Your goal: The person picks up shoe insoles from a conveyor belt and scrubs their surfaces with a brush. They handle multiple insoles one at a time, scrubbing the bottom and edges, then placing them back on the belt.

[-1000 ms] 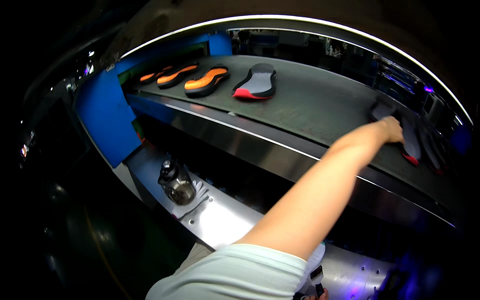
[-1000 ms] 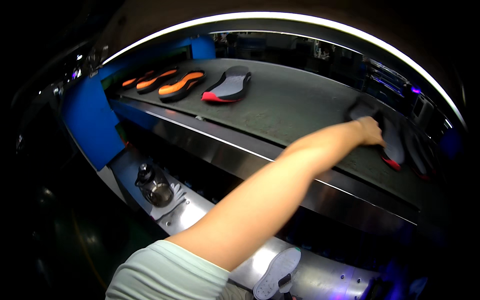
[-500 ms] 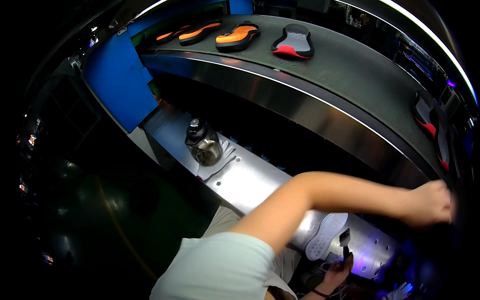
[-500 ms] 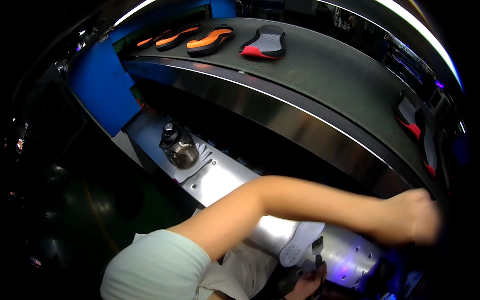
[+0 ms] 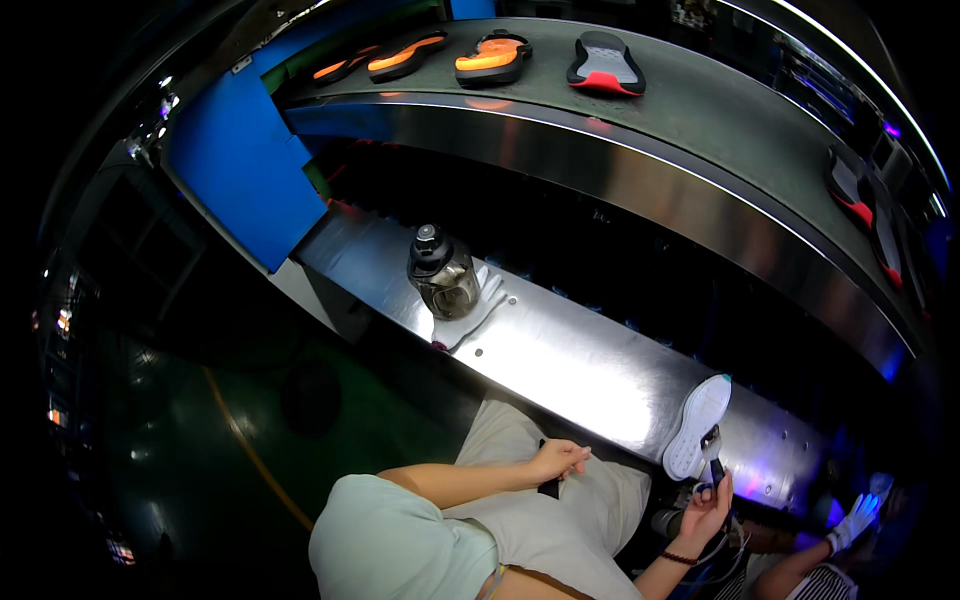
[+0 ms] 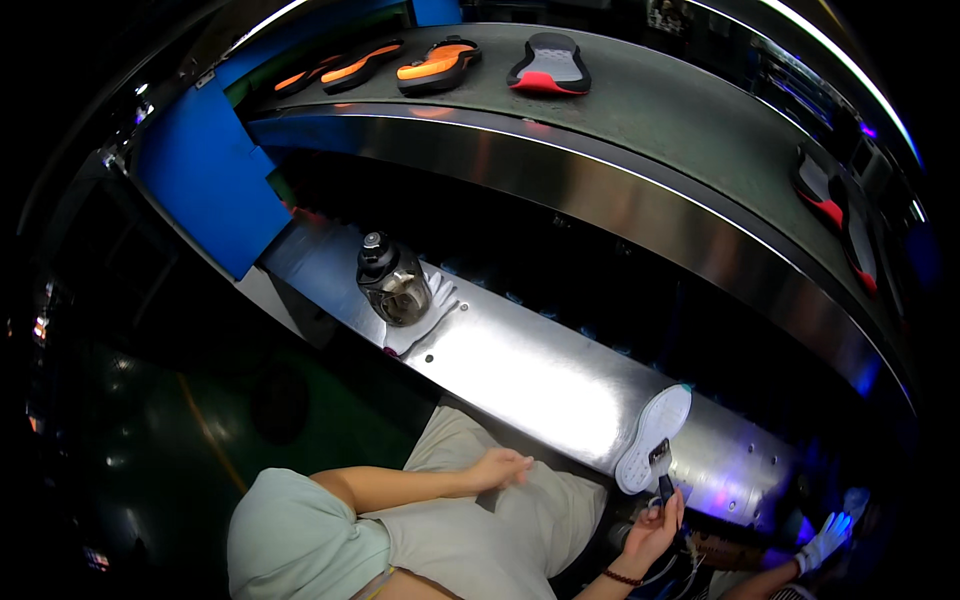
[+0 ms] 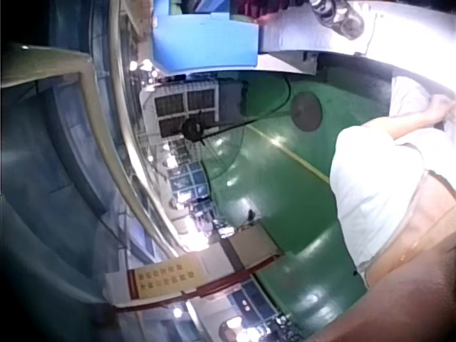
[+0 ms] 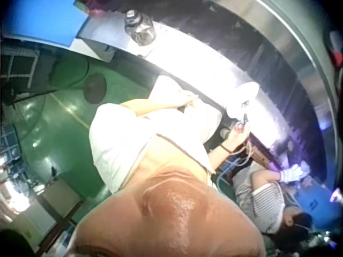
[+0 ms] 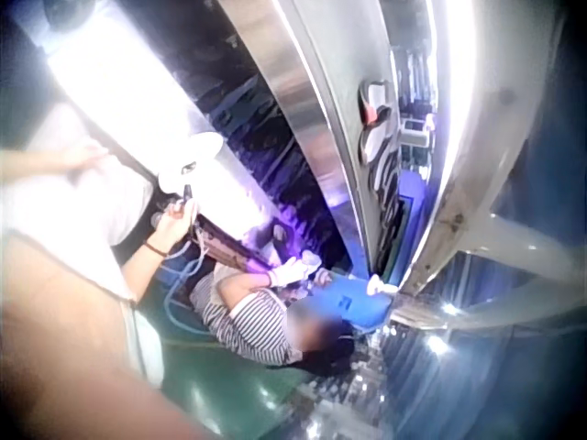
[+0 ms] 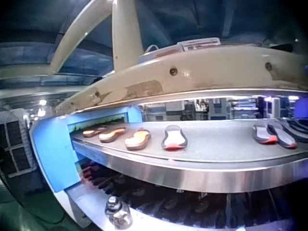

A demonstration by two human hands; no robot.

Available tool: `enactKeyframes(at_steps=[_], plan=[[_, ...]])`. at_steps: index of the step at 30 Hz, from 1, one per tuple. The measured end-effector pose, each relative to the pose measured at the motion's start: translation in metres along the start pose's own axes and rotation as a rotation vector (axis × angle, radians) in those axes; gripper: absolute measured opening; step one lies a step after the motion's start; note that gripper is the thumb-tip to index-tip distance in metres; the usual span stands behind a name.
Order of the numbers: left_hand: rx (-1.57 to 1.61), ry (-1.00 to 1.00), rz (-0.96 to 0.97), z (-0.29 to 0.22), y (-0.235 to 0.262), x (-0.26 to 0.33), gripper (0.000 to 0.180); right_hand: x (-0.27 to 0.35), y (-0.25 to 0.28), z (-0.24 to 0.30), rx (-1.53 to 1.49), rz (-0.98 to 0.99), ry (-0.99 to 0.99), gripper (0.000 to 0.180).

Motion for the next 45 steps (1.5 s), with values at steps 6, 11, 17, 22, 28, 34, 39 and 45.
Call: enactKeyframes(at_steps=[6, 11, 17, 22, 28, 34, 39, 45], plan=[[0.002, 0.057, -0.027, 0.016, -0.003, -0.009, 0.050, 0.011, -0.026, 0.004, -0.057, 0.128, 0.020, 0.024], [0.667, 0.443, -0.101, 0.048, -0.007, -0.019, 0.043, 0.016, -0.016, 0.004, -0.060, 0.056, 0.019, 0.021], [1.387, 0.710, 0.458, 0.015, -0.068, -0.008, 0.027, 0.022, -0.011, -0.002, -0.088, 0.047, -0.024, 0.019], [1.422, 0.956, 0.554, 0.031, -0.082, 0.024, 0.034, 0.028, -0.007, -0.005, -0.100, 0.013, -0.041, 0.020], [1.395, 0.936, 0.570, 0.038, -0.066, 0.023, 0.038, 0.029, -0.004, -0.005, -0.098, 0.006, -0.030, 0.019], [1.402, 0.881, 0.566, 0.039, -0.051, 0.025, 0.039, 0.028, 0.000, -0.010, -0.101, -0.044, -0.061, 0.017], [1.326, 0.818, 0.509, 0.043, -0.034, 0.028, 0.038, 0.030, -0.007, -0.008, -0.067, 0.002, -0.046, 0.015], [1.379, 0.779, 0.528, 0.035, -0.022, 0.033, 0.041, 0.026, 0.000, -0.012, -0.068, -0.041, -0.070, 0.015]])
Point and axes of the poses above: each hand's wrist, its own x-axis away from the middle knuckle, its own y-axis out of the back of the hand, z = x × y, the point moved 10 cm from there along -x, towards the middle knuckle, and after that the axes turned 6 degrees about -z, right-handed, at the moved point
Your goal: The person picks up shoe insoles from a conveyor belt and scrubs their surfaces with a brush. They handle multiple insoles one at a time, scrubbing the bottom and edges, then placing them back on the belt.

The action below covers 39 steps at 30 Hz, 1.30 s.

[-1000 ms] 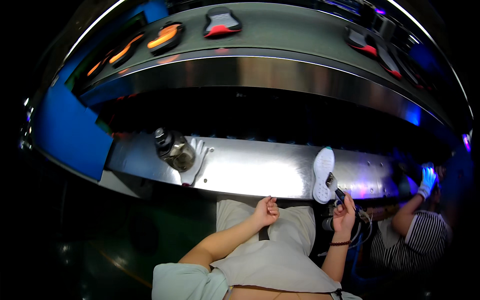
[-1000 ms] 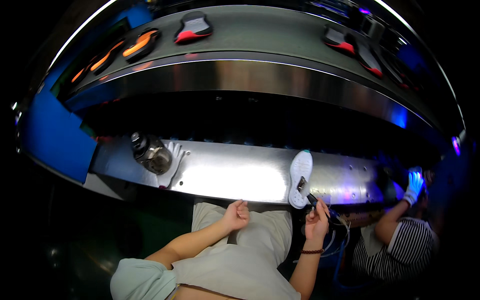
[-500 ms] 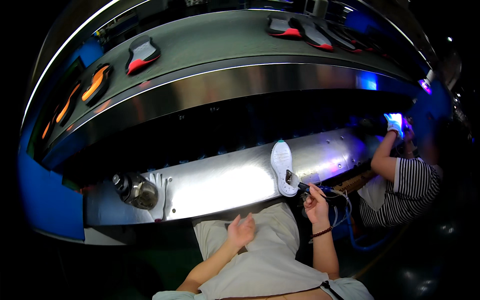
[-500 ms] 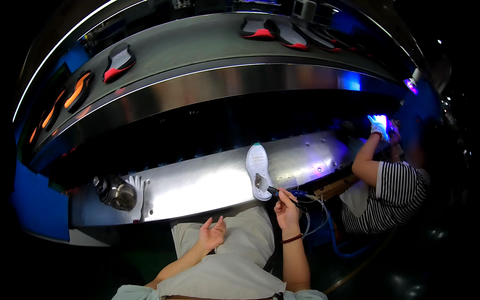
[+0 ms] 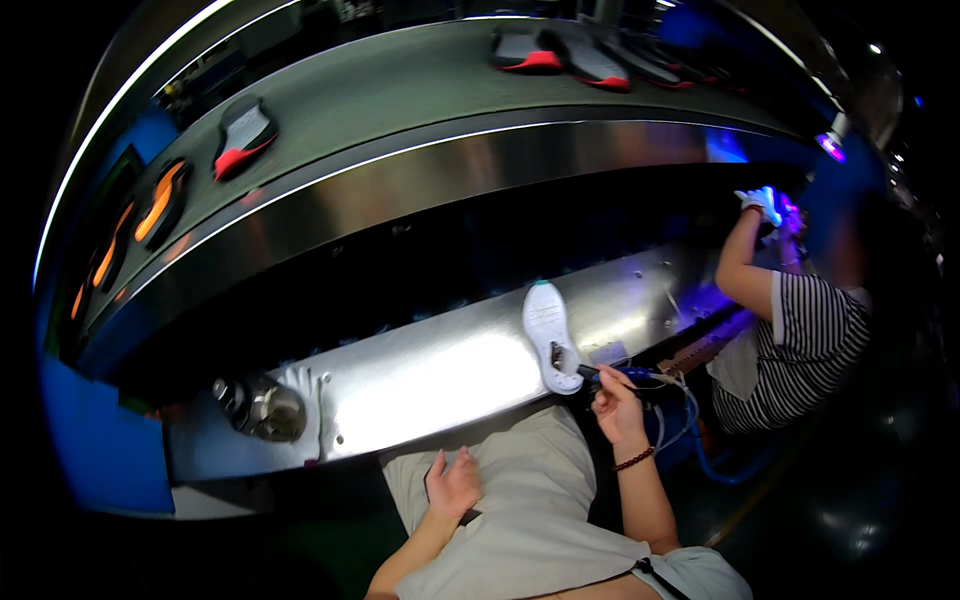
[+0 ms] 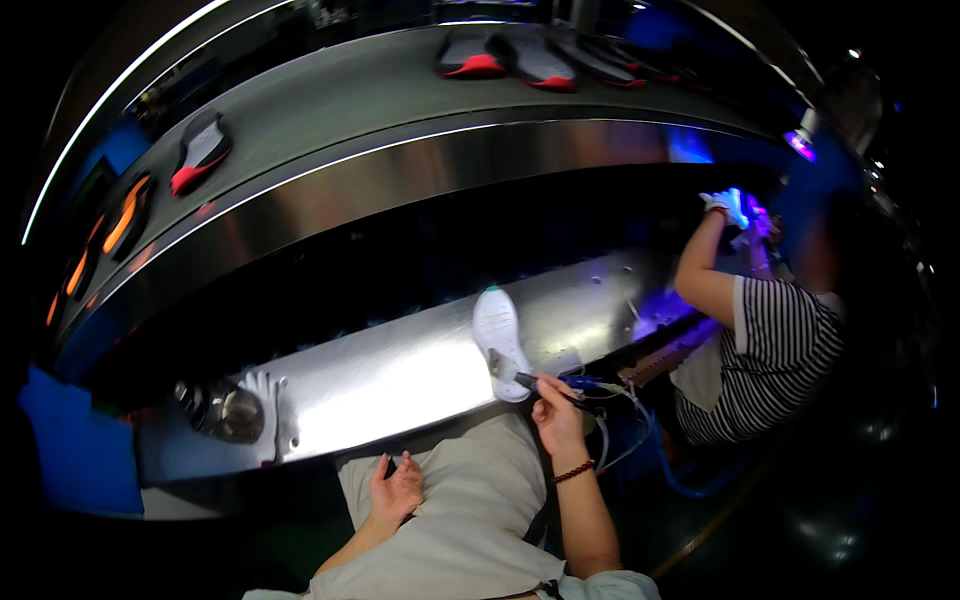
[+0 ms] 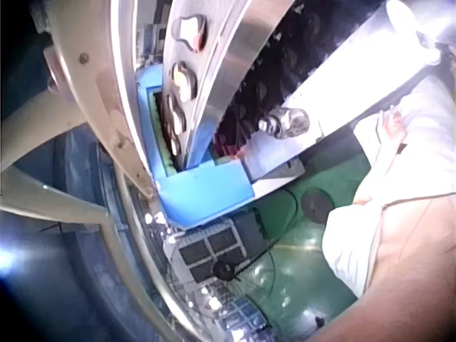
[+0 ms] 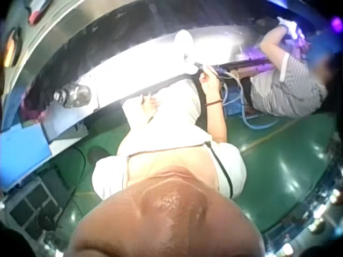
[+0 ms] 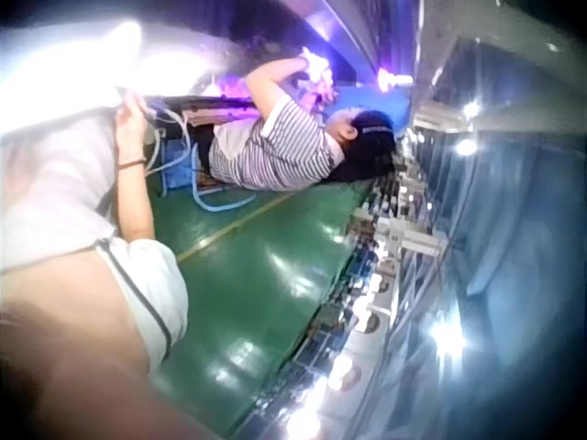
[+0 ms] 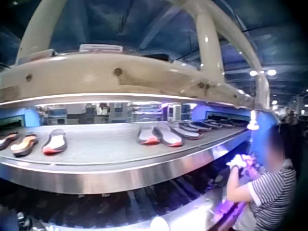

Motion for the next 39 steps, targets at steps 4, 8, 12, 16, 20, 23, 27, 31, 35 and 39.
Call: enactKeyframes(at_steps=[4, 8, 12, 16, 20, 23, 27, 31, 35, 39], plan=[[-0.080, -0.050, 0.034, -0.004, -0.006, 0.007, 0.042, -0.003, 0.005, 0.001, -0.010, 0.005, 0.025, 0.017], [-0.240, -0.156, 0.004, -0.020, -0.010, 0.020, 0.042, -0.008, 0.008, 0.002, -0.016, 0.015, 0.019, 0.019], [-0.326, -0.349, -0.016, -0.052, -0.022, 0.041, 0.039, -0.011, 0.009, 0.002, -0.005, 0.010, 0.021, 0.022], [-0.723, -0.644, -0.189, -0.095, -0.053, 0.070, 0.037, -0.010, 0.004, 0.002, -0.014, 0.012, 0.026, 0.024], [-1.251, -1.270, -0.261, -0.136, -0.163, 0.136, 0.031, -0.009, -0.002, 0.004, 0.026, 0.001, 0.049, 0.024], [-1.538, -1.969, 0.120, -0.122, -0.295, 0.217, 0.021, -0.008, -0.007, 0.008, 0.074, -0.012, 0.083, 0.023], [-1.386, -2.584, -0.131, -0.132, -0.414, 0.298, 0.036, -0.008, -0.017, 0.011, 0.074, 0.009, 0.107, 0.024], [-1.479, -2.785, -0.921, -0.160, -0.506, 0.324, 0.093, -0.006, -0.022, 0.010, 0.089, -0.003, 0.098, 0.024], [-1.582, -2.191, -1.352, -0.231, -0.537, 0.312, 0.122, -0.007, -0.022, 0.012, 0.092, -0.041, 0.109, 0.023], [-1.507, -2.024, -1.525, -0.254, -0.544, 0.309, 0.119, -0.009, -0.014, 0.019, 0.095, -0.054, 0.135, 0.023]])
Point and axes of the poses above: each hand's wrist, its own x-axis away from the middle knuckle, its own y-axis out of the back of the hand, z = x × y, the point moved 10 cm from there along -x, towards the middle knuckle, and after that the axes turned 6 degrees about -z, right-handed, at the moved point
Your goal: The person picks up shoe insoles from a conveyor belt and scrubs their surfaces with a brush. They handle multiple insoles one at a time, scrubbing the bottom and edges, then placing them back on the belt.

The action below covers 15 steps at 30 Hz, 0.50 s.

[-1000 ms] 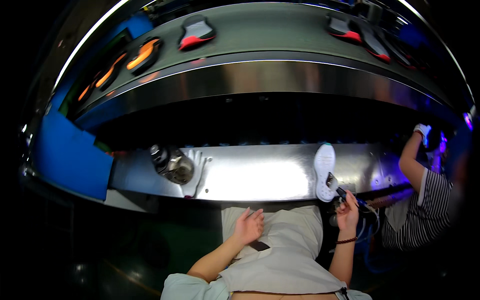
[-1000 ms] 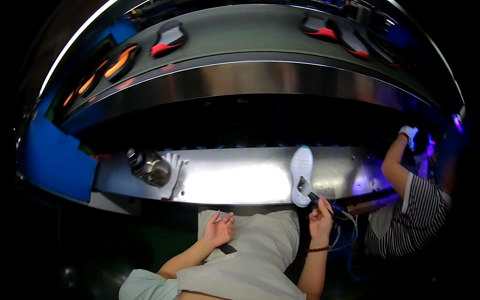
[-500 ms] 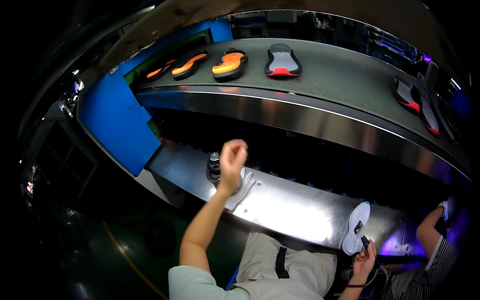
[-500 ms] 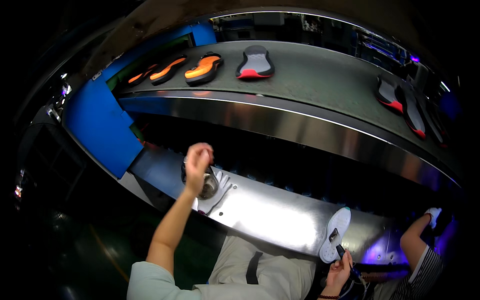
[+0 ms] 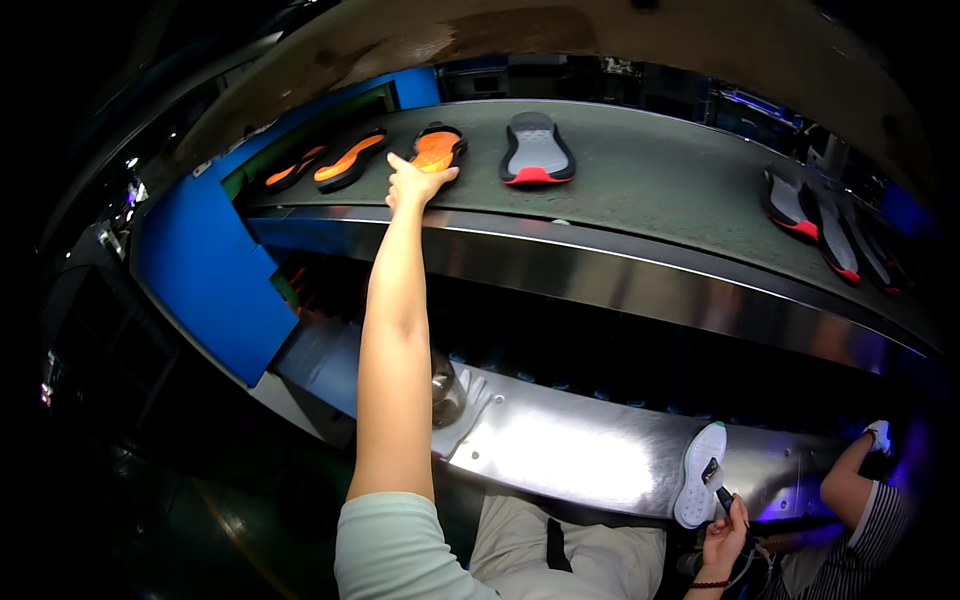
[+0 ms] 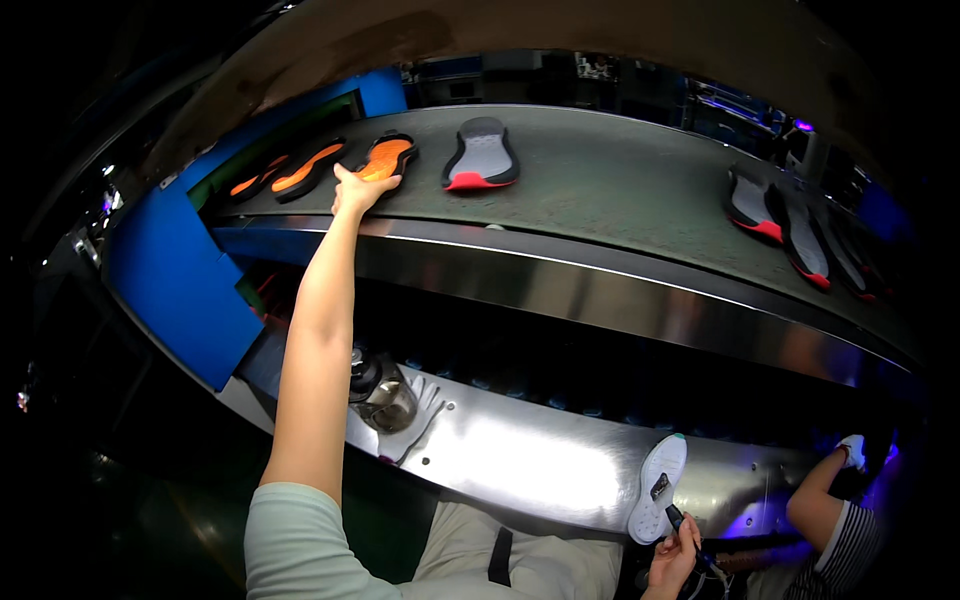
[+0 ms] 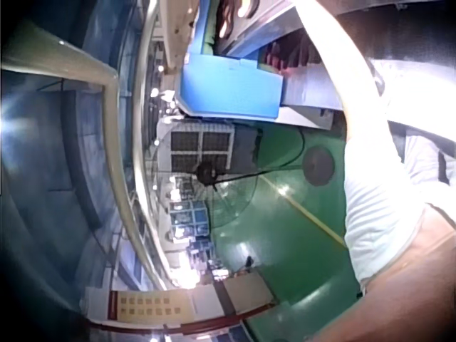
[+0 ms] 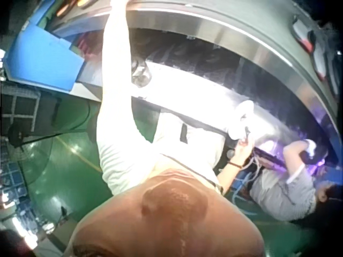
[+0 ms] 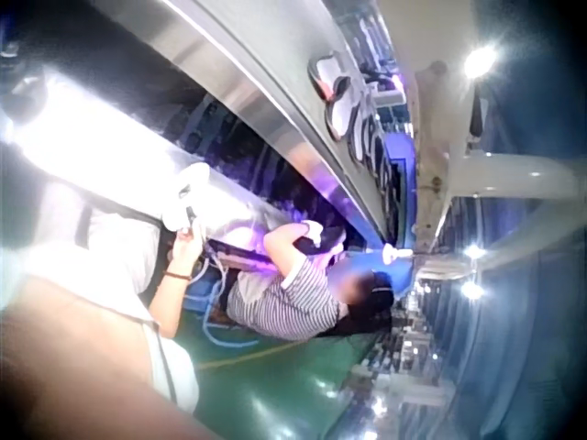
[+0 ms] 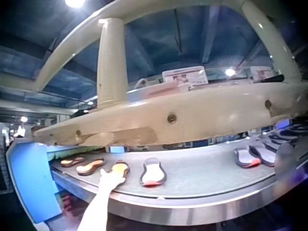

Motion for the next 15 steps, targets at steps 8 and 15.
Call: enactKeyframes(at_steps=[8, 15], plan=[[-0.069, -0.195, 0.071, -0.054, -0.040, 0.022, 0.101, -0.004, 0.013, -0.007, -0.063, -0.013, -0.093, 0.024], [-0.045, -0.393, 0.234, -0.160, -0.106, 0.108, 0.106, -0.004, -0.007, -0.009, -0.127, 0.085, -0.083, 0.021]])
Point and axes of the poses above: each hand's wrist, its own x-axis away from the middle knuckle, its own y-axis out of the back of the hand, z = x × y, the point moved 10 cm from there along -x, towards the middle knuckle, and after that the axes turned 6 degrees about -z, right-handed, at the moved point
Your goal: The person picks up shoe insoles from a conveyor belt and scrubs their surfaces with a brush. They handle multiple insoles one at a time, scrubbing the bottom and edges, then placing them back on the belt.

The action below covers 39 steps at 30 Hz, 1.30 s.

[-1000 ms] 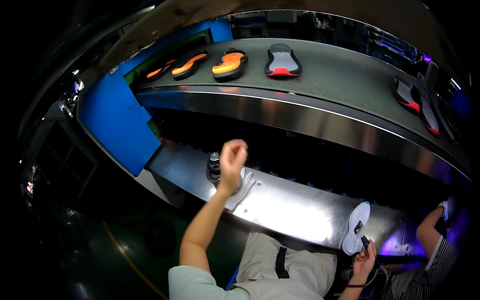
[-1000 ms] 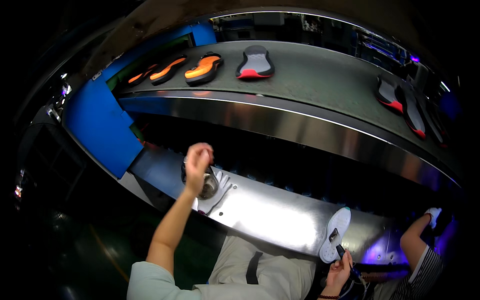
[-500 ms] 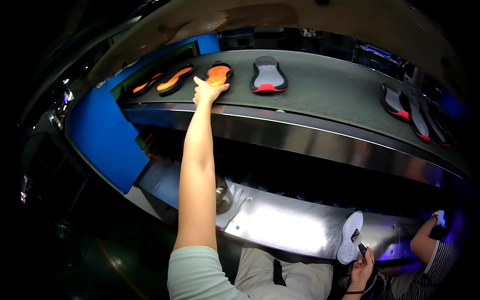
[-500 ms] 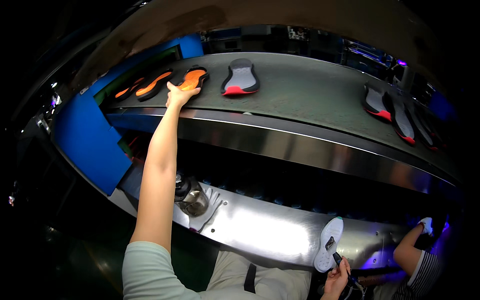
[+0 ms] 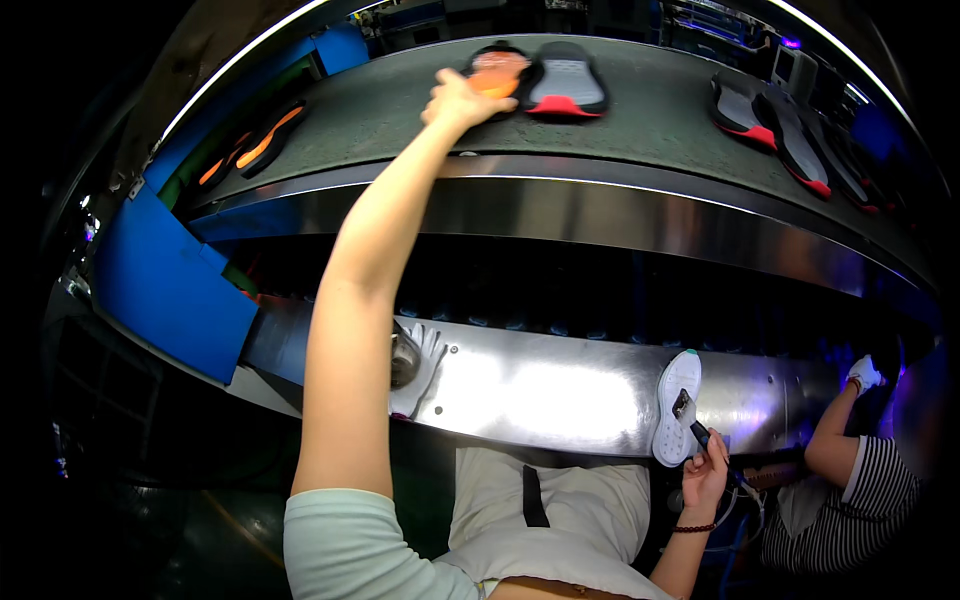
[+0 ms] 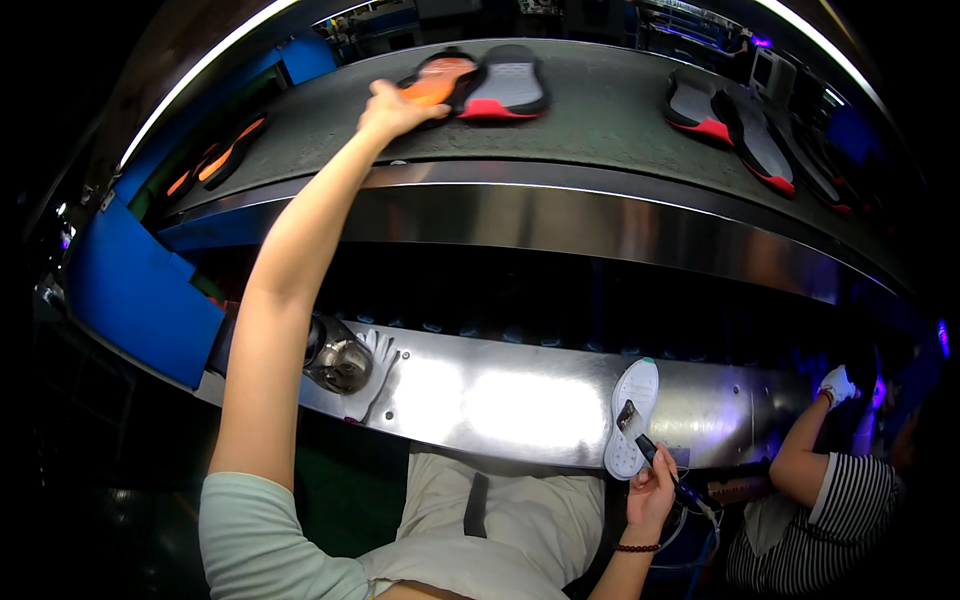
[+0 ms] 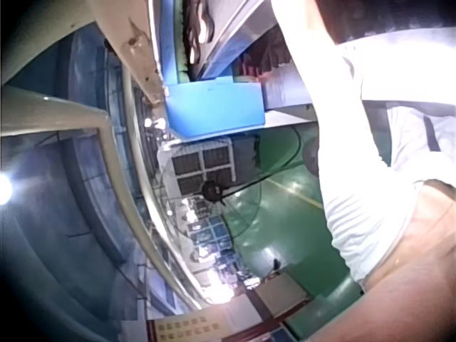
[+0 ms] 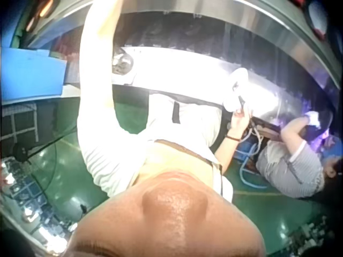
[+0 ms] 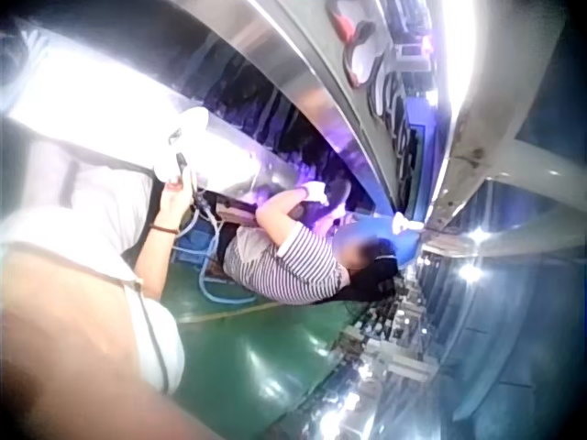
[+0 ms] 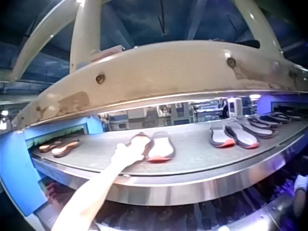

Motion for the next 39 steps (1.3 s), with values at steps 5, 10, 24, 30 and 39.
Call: enactKeyframes(at_steps=[5, 10, 24, 30, 39], plan=[[0.131, -0.095, 0.101, -0.083, -0.038, 0.038, 0.107, -0.005, -0.004, -0.006, -0.007, 0.005, -0.025, 0.023], [0.147, 0.000, 0.102, -0.086, -0.038, 0.048, 0.102, -0.006, -0.003, -0.003, 0.010, -0.003, -0.013, 0.022], [0.480, -0.294, 0.198, -0.065, 0.013, 0.060, 0.105, -0.018, -0.016, 0.005, 0.174, 0.015, 0.037, 0.026], [-0.250, -0.013, -0.791, 0.183, 0.200, -0.023, 0.079, -0.012, -0.054, 0.003, 0.243, -0.029, 0.098, 0.022], [-0.196, 0.549, -0.398, 0.411, 0.195, -0.134, 0.136, 0.027, -0.087, -0.014, 0.284, -0.126, 0.180, 0.023]])
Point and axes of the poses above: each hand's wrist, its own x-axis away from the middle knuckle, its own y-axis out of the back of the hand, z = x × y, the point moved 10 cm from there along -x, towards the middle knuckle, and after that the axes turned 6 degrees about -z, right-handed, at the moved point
